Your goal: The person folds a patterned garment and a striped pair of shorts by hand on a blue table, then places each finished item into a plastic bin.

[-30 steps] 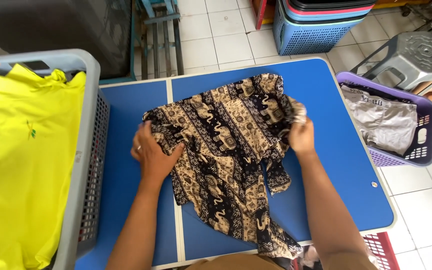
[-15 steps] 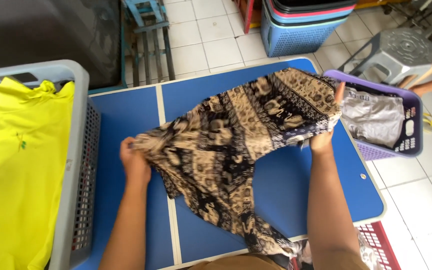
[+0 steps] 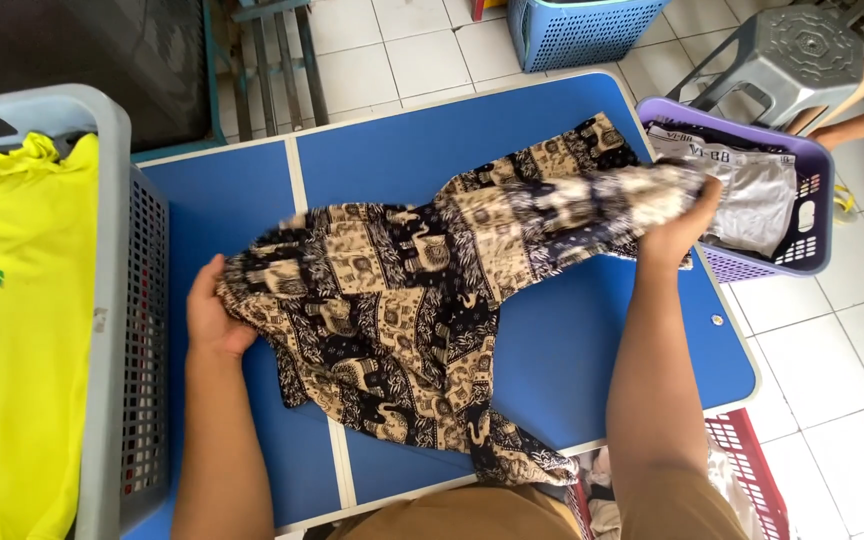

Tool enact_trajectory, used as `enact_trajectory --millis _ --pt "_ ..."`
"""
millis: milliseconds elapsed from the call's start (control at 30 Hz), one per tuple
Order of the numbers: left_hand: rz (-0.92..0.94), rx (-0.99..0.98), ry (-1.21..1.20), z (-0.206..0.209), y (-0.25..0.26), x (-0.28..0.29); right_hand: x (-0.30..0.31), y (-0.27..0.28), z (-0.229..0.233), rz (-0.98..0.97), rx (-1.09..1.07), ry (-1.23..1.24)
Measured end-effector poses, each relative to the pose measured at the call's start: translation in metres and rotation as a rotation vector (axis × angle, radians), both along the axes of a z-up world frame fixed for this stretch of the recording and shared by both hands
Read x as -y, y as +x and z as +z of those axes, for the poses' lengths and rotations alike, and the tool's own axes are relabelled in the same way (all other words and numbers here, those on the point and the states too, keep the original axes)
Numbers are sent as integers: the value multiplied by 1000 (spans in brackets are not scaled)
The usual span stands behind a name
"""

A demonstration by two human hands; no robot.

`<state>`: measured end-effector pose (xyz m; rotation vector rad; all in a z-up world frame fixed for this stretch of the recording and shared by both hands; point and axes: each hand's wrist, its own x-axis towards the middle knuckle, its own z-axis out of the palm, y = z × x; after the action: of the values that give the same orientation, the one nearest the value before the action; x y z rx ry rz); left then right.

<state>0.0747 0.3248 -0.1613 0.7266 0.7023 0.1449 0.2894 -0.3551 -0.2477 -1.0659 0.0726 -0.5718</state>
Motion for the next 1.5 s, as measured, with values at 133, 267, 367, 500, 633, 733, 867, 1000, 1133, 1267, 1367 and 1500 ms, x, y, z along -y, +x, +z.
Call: enact_trajectory --millis 133,267,367,500,633,733,867,1000,1133,1267,1367,1500 --pt "37 304 -154 8 -5 6 -26 -12 34 -61 145 -119" --pt "-34 520 -80 15 -6 16 -47 -19 62 -148 341 -272" --pt "64 615 -58 54 -11 40 -64 -22 95 -217 492 -393" --pt "314 553 8 39 -16 17 -99 -40 149 -300 676 -553" --pt "285 286 34 18 -7 0 -92 -51 147 243 735 -621" --pt "395 261 12 4 -4 -4 -22 -7 49 -147 299 -624" --pt "233 214 1 -25 -1 -21 -2 -3 23 -162 -216 349" --pt "-43 77 84 -92 -1 -66 -1 -10 41 -99 -293 460" --pt "-93 77 82 -3 -7 -13 -9 -29 61 -53 -351 546" --pt "-8 93 256 2 -13 -10 -18 -53 71 -509 -637 -1169" --pt "189 84 413 -38 -18 -39 -4 -54 55 -497 -801 -1218" --pt "206 196 449 -103 -20 -83 11 -43 44 -400 -775 -777"
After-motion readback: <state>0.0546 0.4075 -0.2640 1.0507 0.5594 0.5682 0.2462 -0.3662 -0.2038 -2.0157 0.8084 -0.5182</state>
